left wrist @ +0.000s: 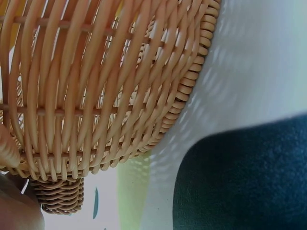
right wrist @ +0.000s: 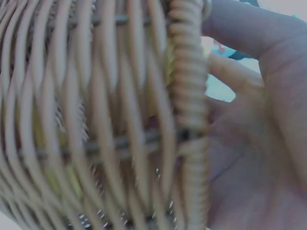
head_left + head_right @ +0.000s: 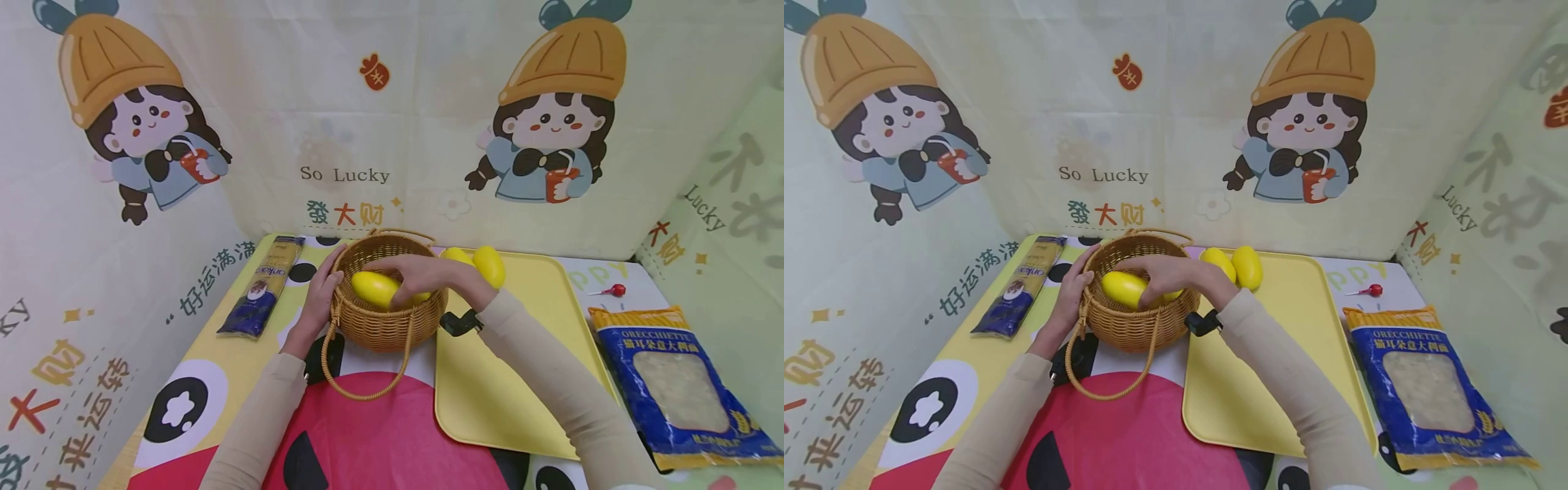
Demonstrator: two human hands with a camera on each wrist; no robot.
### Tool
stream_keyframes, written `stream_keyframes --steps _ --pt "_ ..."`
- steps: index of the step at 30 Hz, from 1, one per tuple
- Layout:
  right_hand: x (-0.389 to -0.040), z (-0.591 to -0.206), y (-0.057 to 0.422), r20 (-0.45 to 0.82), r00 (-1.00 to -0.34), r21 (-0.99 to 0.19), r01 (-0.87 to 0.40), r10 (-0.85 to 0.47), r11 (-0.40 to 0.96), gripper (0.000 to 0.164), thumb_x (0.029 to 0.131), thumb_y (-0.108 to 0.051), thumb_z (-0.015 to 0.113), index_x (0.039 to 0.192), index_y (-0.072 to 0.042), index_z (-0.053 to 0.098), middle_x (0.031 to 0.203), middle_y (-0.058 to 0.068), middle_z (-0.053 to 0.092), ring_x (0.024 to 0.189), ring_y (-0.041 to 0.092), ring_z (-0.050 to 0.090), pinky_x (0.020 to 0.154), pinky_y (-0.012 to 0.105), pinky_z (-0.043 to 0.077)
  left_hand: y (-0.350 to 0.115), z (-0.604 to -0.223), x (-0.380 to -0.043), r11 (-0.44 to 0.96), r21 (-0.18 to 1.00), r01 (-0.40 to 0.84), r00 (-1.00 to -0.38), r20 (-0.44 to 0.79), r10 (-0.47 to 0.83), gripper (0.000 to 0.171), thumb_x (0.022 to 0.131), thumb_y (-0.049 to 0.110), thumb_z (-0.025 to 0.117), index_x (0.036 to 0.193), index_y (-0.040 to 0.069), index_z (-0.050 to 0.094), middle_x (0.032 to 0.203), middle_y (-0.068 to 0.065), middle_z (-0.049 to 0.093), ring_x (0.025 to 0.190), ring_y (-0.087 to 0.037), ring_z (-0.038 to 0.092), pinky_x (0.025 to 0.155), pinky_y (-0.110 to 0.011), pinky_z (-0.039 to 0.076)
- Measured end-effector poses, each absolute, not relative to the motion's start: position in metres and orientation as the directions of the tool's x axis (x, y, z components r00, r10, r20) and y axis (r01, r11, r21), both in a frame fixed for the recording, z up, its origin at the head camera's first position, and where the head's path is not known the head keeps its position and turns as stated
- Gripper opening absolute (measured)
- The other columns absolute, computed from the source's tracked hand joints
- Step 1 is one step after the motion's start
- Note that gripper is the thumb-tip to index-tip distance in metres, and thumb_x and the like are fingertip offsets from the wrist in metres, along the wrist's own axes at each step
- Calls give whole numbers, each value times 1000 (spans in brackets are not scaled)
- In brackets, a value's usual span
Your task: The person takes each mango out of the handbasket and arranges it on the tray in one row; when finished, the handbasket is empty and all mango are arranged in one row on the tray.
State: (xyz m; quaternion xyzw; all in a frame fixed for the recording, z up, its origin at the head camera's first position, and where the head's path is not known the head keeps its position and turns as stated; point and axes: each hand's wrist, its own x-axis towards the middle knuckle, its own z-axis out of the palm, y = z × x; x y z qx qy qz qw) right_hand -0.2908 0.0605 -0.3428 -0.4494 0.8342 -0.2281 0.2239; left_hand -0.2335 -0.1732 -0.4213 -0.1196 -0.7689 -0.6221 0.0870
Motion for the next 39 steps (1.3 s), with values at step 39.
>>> stream_keyframes --steps 39 --pt "-275 -344 114 231 -811 -840 -444 -537 310 86 80 -17 80 150 -43 37 141 7 48 123 28 56 103 49 48 -173 -418 -233 184 931 316 -949 308 75 56 101 11 36 156 16 33 163 -14 30 149 -31 31 120 -53 28"
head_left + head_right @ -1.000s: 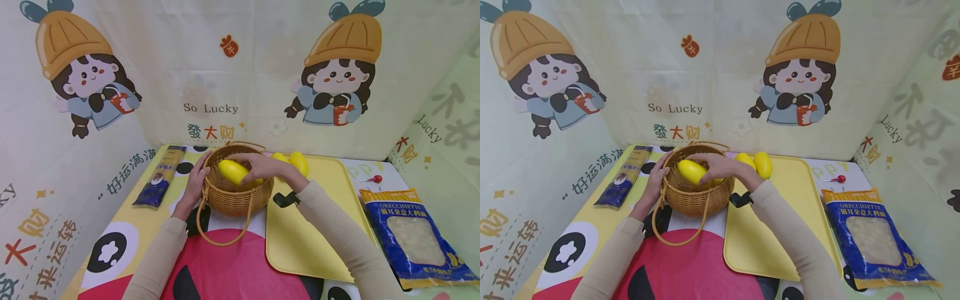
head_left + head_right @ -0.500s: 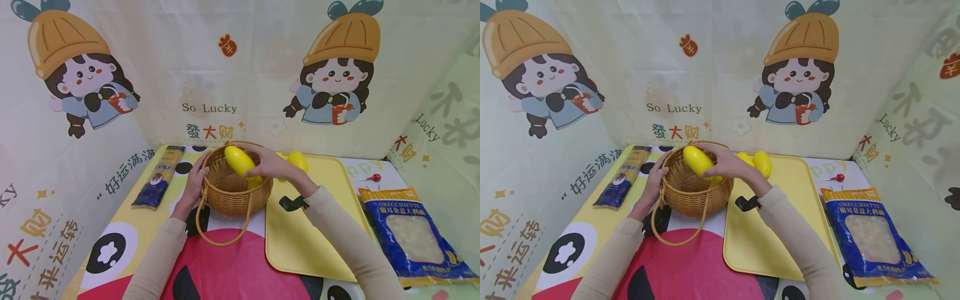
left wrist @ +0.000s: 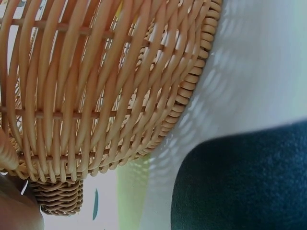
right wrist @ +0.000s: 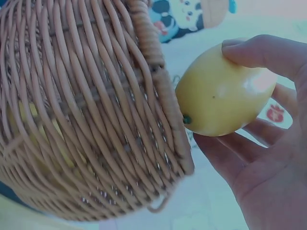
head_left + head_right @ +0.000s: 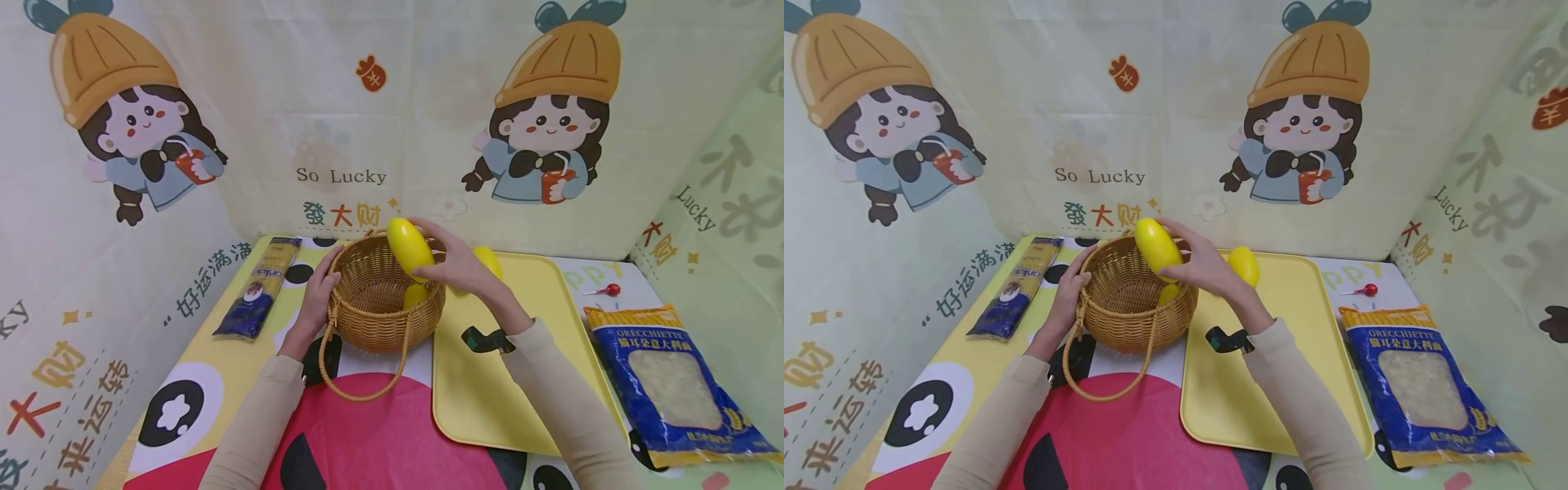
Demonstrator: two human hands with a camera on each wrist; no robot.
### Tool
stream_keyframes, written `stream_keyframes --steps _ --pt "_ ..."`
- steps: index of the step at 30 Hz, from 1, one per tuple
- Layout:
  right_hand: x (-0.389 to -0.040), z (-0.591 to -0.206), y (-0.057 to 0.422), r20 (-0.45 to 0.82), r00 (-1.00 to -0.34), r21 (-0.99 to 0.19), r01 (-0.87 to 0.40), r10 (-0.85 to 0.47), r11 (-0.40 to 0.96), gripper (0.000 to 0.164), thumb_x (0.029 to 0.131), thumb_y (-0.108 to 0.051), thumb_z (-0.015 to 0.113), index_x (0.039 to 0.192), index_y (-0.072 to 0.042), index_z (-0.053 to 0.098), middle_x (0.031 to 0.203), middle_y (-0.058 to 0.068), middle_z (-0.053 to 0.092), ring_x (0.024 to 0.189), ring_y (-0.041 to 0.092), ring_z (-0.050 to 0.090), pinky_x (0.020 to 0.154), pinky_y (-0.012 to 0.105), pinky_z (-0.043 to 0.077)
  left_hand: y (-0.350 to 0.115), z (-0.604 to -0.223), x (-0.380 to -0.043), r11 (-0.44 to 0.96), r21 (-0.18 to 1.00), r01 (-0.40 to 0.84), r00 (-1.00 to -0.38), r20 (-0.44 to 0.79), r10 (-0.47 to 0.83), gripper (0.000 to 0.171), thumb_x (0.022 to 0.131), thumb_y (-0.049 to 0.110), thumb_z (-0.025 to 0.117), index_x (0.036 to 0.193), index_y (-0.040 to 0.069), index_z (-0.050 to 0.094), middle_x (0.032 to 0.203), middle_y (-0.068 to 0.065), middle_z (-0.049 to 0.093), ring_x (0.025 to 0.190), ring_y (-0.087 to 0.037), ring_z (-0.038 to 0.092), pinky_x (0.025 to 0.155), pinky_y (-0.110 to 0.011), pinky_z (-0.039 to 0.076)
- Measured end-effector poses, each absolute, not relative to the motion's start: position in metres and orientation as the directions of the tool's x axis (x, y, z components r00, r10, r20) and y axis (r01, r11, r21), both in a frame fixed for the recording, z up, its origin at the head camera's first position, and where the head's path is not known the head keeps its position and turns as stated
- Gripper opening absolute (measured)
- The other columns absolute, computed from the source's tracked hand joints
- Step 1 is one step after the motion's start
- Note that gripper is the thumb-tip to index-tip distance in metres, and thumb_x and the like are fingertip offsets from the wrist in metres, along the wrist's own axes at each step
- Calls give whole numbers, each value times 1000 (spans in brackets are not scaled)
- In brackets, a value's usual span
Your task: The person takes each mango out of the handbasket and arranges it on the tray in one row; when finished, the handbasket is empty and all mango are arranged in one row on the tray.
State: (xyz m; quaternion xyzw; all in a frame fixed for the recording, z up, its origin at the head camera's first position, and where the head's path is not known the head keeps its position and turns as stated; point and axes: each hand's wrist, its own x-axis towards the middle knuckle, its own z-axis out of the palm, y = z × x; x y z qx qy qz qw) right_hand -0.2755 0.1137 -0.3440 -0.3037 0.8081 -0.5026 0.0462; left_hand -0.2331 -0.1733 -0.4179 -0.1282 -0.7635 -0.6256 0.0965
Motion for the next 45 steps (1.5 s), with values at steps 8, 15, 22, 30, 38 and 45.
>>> stream_keyframes --steps 8,15,22,30,38,45 --pt "-281 -345 141 280 -845 -844 -443 -456 302 86 82 -17 79 153 -38 36 140 10 50 121 30 56 102 52 47 -175 -428 -241 164 932 323 -946 315 73 55 101 12 36 156 21 34 163 -8 30 150 -28 30 121 -52 26" --pt "-287 -352 162 269 -884 -838 -410 -382 361 85 83 -19 77 155 -35 33 141 12 50 122 31 54 103 53 45 -174 -419 -235 165 932 323 -946 314 76 55 101 11 37 156 17 34 163 -9 31 150 -29 30 120 -51 26" --pt "-297 -362 183 226 -920 -833 -353 -320 426 86 85 -22 76 157 -32 29 143 13 49 127 33 50 106 55 42 -175 -419 -234 179 930 322 -947 313 75 56 101 10 37 156 16 33 163 -9 30 149 -28 30 120 -53 27" --pt "-306 -370 205 187 -949 -831 -290 -253 474 83 87 -26 75 156 -33 30 144 14 47 127 33 50 107 55 41 -177 -431 -243 174 928 330 -944 322 73 56 101 10 36 156 19 33 163 -13 29 150 -29 29 120 -54 25" --pt "-316 -378 223 145 -971 -833 -224 -192 505 84 88 -27 74 157 -31 28 145 16 45 127 35 48 103 52 42 -180 -452 -257 178 918 354 -935 352 44 55 102 16 36 153 34 36 163 -4 32 149 -21 31 120 -52 26" --pt "-317 -381 237 119 -981 -806 -185 -152 562 84 88 -34 73 158 -33 26 146 18 43 127 37 46 100 53 44 -180 -454 -259 172 913 371 -928 369 46 54 102 18 37 152 37 38 162 -4 33 148 -21 33 120 -53 27"
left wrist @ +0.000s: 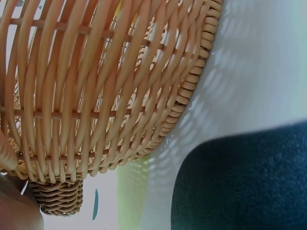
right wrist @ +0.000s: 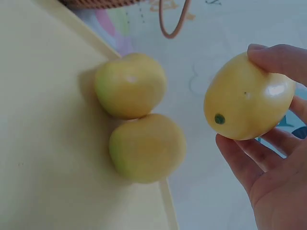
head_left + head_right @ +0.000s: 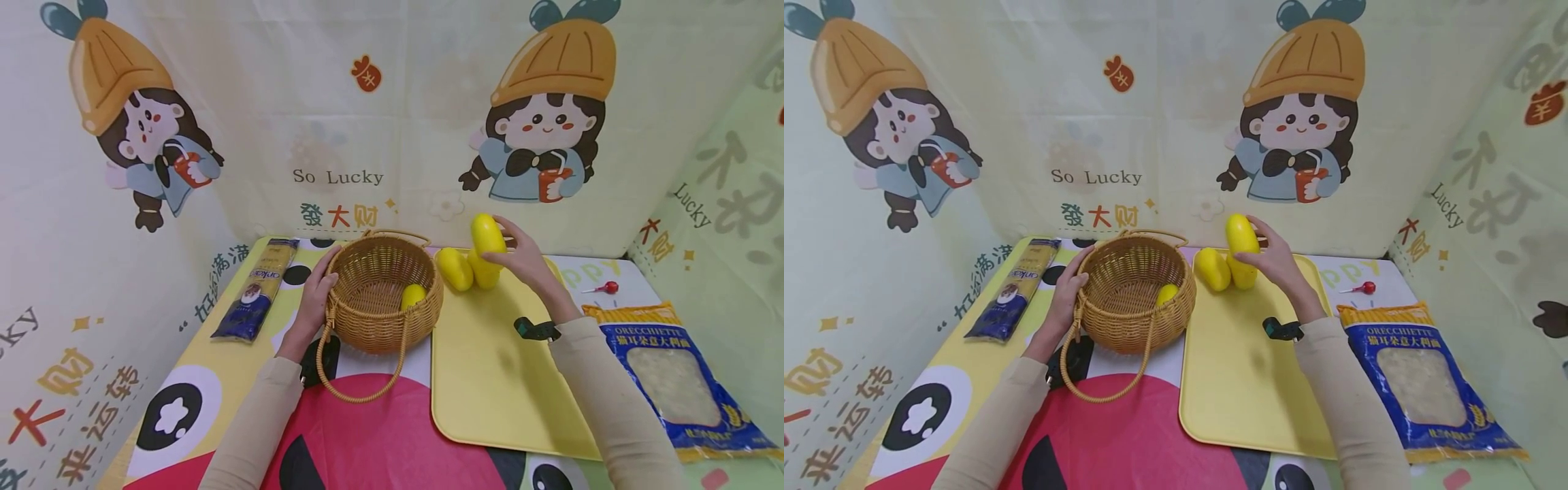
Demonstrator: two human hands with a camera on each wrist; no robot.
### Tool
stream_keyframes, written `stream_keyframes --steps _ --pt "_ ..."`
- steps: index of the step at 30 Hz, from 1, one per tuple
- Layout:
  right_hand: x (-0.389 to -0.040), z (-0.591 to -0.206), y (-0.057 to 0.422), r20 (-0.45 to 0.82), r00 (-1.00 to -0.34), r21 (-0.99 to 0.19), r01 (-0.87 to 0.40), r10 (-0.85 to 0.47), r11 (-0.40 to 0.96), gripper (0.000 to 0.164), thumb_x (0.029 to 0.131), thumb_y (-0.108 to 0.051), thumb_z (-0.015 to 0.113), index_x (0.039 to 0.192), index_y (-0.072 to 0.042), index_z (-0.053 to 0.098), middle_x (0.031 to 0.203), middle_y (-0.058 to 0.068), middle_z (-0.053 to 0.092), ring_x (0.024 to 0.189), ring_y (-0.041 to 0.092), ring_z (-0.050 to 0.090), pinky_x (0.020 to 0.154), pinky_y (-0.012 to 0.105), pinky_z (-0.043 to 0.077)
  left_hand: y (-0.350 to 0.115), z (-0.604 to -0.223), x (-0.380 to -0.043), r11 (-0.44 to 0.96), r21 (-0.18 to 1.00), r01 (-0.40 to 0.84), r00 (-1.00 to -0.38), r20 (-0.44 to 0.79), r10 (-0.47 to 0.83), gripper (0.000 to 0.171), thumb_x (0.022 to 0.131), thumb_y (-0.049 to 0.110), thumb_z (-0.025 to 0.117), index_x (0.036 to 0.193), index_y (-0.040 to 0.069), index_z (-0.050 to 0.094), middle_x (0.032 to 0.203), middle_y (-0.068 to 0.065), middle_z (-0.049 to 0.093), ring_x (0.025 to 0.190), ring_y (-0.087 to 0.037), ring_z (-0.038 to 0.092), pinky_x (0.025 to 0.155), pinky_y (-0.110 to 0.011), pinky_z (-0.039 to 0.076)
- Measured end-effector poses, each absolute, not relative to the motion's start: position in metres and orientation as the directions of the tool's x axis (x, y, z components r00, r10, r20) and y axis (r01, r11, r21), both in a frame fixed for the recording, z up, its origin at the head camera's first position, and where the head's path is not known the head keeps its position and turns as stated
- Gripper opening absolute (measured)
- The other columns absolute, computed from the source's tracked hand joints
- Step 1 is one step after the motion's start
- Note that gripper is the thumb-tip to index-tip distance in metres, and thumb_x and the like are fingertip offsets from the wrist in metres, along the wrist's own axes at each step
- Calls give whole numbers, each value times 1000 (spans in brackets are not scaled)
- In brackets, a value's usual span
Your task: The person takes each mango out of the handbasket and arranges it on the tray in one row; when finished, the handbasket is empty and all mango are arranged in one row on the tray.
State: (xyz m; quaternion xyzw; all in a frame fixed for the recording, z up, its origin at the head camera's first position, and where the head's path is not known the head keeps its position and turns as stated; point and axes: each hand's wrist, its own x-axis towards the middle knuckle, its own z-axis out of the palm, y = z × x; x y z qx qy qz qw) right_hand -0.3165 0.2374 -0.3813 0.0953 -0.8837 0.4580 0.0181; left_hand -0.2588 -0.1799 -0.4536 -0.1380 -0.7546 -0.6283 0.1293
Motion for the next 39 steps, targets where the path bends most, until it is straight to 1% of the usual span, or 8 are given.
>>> stream_keyframes --steps 5,13,18,23,26,30,34,39 --pt "-316 -387 245 120 -983 -803 -178 -137 568 84 88 -37 73 158 -32 26 145 19 44 125 38 48 98 52 45 -179 -450 -256 174 919 353 -936 350 47 55 102 16 36 153 34 37 162 -4 32 148 -23 32 120 -52 26" --pt "-314 -399 257 117 -989 -776 -147 -89 614 83 89 -41 70 159 -28 26 151 21 40 132 43 43 101 59 45 -174 -423 -238 174 929 327 -945 320 67 56 100 11 37 156 16 34 162 -13 31 149 -31 31 119 -54 27" --pt "-314 -406 265 119 -991 -756 -129 -59 642 83 90 -39 70 159 -24 26 150 23 41 131 44 44 99 57 47 -173 -421 -235 181 928 324 -946 318 66 56 100 11 37 156 16 35 162 -8 32 149 -29 32 120 -53 27" --pt "-314 -412 271 128 -991 -735 -119 -36 667 83 91 -36 69 159 -20 26 150 25 41 128 43 46 90 46 51 -174 -422 -236 164 933 321 -947 314 67 55 101 11 37 156 18 35 162 -5 32 149 -27 31 121 -51 26" --pt "-313 -415 273 141 -990 -725 -121 -26 678 82 91 -35 69 158 -15 28 150 26 41 125 44 47 88 43 50 -175 -432 -242 158 930 333 -943 328 56 54 101 13 37 154 26 37 162 -5 32 149 -23 32 121 -49 26" --pt "-314 -419 274 173 -985 -700 -134 -15 701 79 91 -29 70 157 -9 30 147 30 43 121 45 50 91 49 50 -175 -432 -242 160 925 344 -939 340 52 55 101 13 37 154 25 37 162 -6 33 148 -23 32 120 -50 27" --pt "-317 -427 276 204 -979 -665 -142 -4 733 78 90 -25 70 155 -6 32 147 31 44 120 45 51 97 55 47 -173 -422 -236 170 926 336 -942 331 59 56 100 10 37 156 16 35 162 -6 33 149 -28 31 120 -50 27" --pt "-319 -436 278 211 -978 -630 -138 -3 764 74 91 -25 68 155 -7 34 152 25 42 135 45 43 111 59 35 -173 -422 -235 167 927 335 -942 330 61 56 100 11 38 155 17 35 162 -7 32 149 -28 31 120 -49 27"
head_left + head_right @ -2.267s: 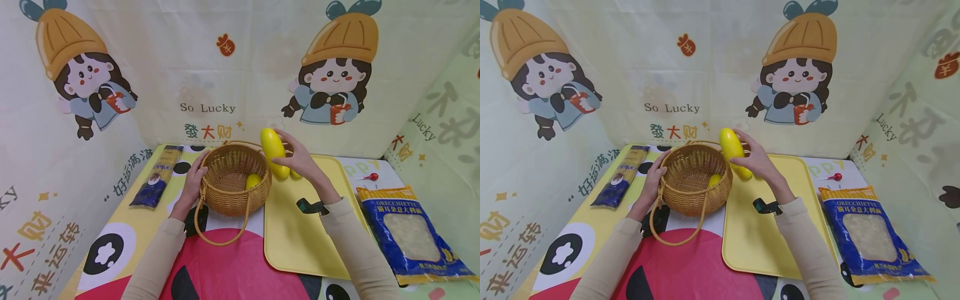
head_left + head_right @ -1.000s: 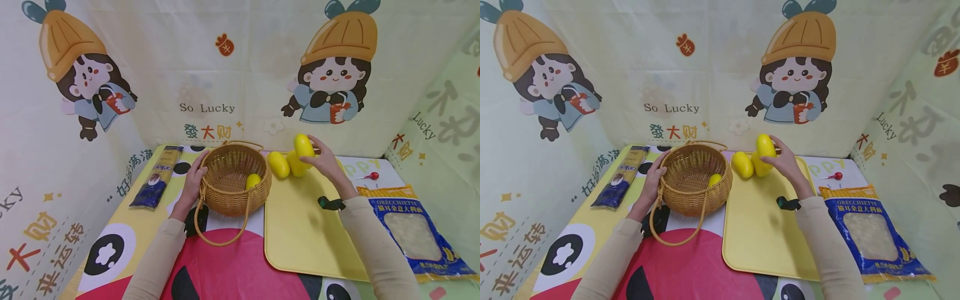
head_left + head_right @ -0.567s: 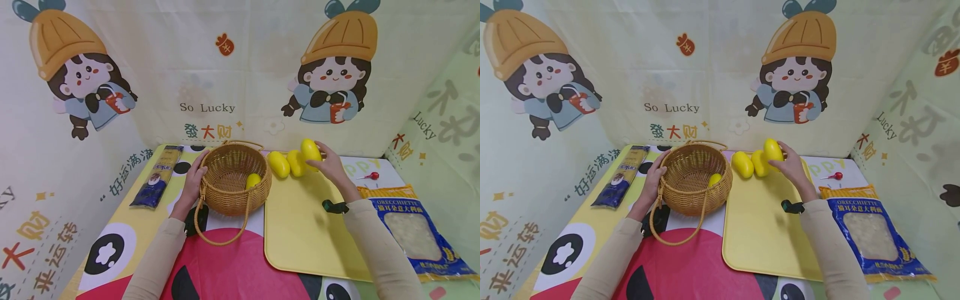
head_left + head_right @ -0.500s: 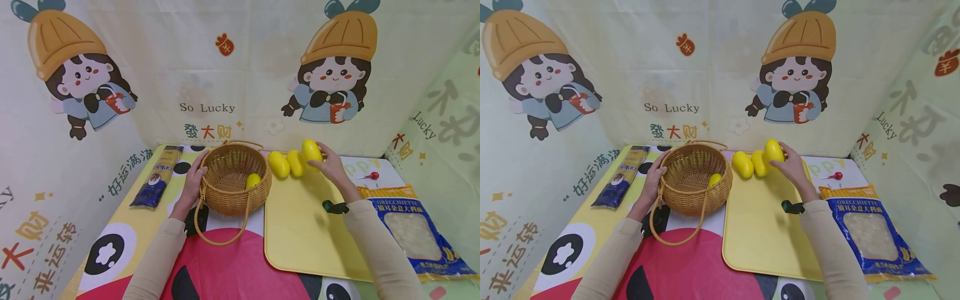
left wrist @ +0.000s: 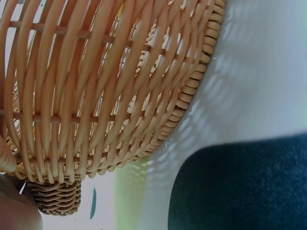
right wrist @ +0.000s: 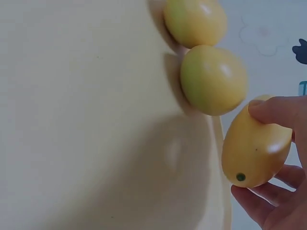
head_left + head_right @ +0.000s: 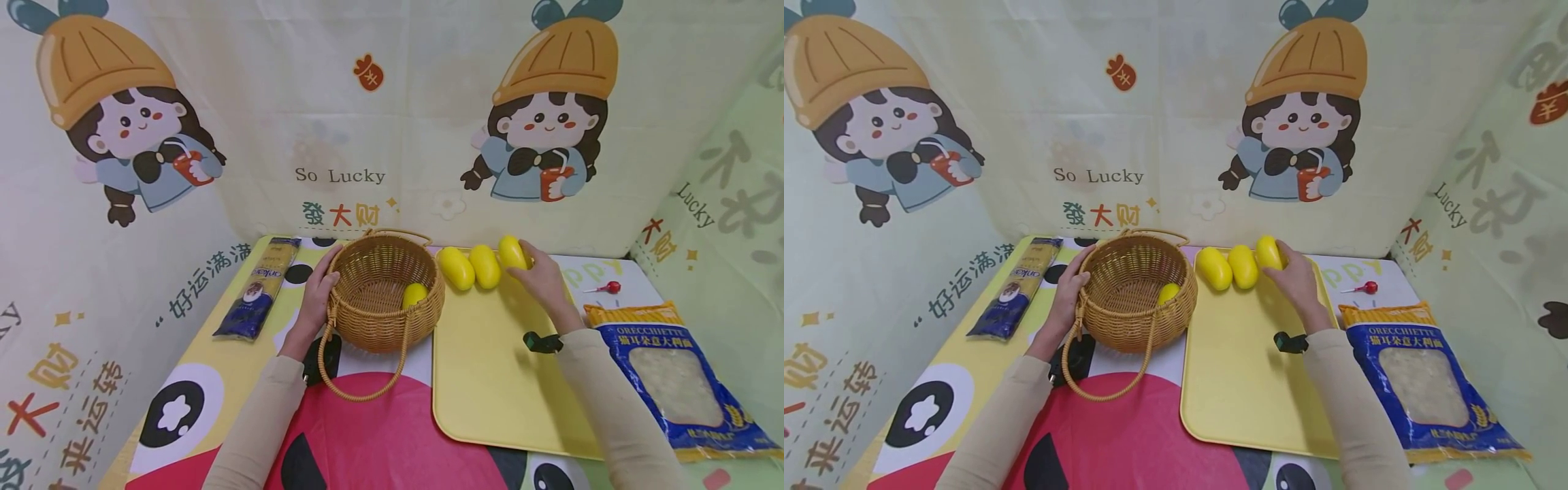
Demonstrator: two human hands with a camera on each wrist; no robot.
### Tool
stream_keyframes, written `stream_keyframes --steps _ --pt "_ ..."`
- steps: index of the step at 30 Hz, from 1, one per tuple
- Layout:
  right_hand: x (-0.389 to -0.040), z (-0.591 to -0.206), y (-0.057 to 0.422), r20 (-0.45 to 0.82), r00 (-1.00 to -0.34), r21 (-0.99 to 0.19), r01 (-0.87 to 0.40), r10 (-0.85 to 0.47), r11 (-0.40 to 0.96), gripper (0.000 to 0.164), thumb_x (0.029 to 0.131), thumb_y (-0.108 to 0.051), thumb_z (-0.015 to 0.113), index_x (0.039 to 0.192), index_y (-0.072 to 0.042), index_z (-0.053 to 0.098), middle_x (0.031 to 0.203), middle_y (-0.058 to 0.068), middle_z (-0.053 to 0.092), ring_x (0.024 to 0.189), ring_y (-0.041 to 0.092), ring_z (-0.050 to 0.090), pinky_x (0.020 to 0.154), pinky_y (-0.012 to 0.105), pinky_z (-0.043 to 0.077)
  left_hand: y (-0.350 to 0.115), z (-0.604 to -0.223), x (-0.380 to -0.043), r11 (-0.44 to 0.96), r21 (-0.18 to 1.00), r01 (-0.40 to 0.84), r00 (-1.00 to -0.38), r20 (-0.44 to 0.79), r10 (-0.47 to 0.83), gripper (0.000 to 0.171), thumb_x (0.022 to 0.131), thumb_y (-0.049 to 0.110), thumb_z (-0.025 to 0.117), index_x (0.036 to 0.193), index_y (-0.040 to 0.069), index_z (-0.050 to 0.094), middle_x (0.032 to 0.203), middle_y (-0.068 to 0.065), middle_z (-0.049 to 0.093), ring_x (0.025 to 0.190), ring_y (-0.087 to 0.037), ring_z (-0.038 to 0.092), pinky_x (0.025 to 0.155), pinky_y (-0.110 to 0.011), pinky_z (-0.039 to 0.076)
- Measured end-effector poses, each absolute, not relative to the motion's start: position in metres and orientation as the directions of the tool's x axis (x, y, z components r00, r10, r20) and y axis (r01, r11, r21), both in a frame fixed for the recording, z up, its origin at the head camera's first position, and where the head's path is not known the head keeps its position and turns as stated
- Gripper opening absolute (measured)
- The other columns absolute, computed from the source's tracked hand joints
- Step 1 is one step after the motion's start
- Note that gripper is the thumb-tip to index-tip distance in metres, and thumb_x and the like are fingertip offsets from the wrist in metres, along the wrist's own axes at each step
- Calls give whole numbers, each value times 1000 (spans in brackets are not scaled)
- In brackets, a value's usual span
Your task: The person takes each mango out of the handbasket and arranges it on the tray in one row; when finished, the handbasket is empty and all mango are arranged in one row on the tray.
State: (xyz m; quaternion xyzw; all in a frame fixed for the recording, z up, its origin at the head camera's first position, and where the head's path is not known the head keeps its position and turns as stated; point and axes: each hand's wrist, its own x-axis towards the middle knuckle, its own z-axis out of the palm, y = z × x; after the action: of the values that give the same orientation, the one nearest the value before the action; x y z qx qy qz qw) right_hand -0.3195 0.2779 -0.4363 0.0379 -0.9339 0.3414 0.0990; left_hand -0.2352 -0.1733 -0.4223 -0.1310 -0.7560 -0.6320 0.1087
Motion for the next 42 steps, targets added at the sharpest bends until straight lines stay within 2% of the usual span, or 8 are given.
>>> stream_keyframes --steps 3,8,12,15,20,26,31,42 --pt "-319 -439 278 214 -977 -602 -131 1 787 73 91 -24 68 154 -6 36 151 25 44 137 47 41 113 60 32 -173 -423 -236 163 928 336 -942 330 63 56 100 11 38 156 17 35 162 -7 32 149 -27 31 120 -50 27" --pt "-319 -443 277 233 -972 -570 -118 23 813 71 89 -22 68 152 -4 40 147 27 48 132 47 46 111 59 35 -174 -423 -236 163 930 330 -944 324 60 55 101 12 38 155 19 36 162 -7 32 149 -26 31 120 -49 27" --pt "-319 -446 276 225 -973 -567 -85 55 819 68 90 -24 65 150 -4 41 148 26 47 133 46 44 110 61 34 -173 -423 -237 163 927 337 -941 331 63 55 101 11 38 156 17 35 162 -12 30 149 -28 31 120 -52 27" --pt "-320 -449 273 203 -976 -551 -51 75 833 64 92 -28 63 148 -5 44 147 26 47 132 47 44 106 63 37 -173 -423 -237 168 927 336 -942 331 61 56 100 11 38 156 16 35 162 -13 30 149 -29 31 120 -53 27" --pt "-321 -452 267 175 -981 -507 -12 89 862 63 93 -33 59 149 -9 43 146 27 45 127 47 47 97 65 41 -174 -423 -235 162 929 332 -943 328 52 55 100 11 38 156 16 35 162 -7 32 149 -28 32 120 -52 27" --pt "-318 -452 265 147 -987 -528 -18 71 849 68 90 -29 54 152 -6 37 149 29 40 128 49 44 102 64 38 -174 -424 -234 176 923 342 -940 336 61 55 101 12 37 156 16 34 162 -12 31 149 -29 31 120 -52 26" --pt "-318 -453 265 148 -988 -534 -34 54 845 67 92 -29 53 151 -2 37 148 30 40 132 48 41 107 63 35 -175 -424 -234 183 922 340 -940 335 60 55 101 11 38 156 14 34 162 -15 30 149 -31 31 120 -54 27" --pt "-315 -446 264 118 -992 -522 -22 46 853 68 92 -30 55 151 -1 37 149 31 39 132 49 41 107 64 36 -174 -422 -232 179 925 334 -942 328 65 55 101 10 37 156 16 34 162 -13 31 148 -29 32 120 -52 27"
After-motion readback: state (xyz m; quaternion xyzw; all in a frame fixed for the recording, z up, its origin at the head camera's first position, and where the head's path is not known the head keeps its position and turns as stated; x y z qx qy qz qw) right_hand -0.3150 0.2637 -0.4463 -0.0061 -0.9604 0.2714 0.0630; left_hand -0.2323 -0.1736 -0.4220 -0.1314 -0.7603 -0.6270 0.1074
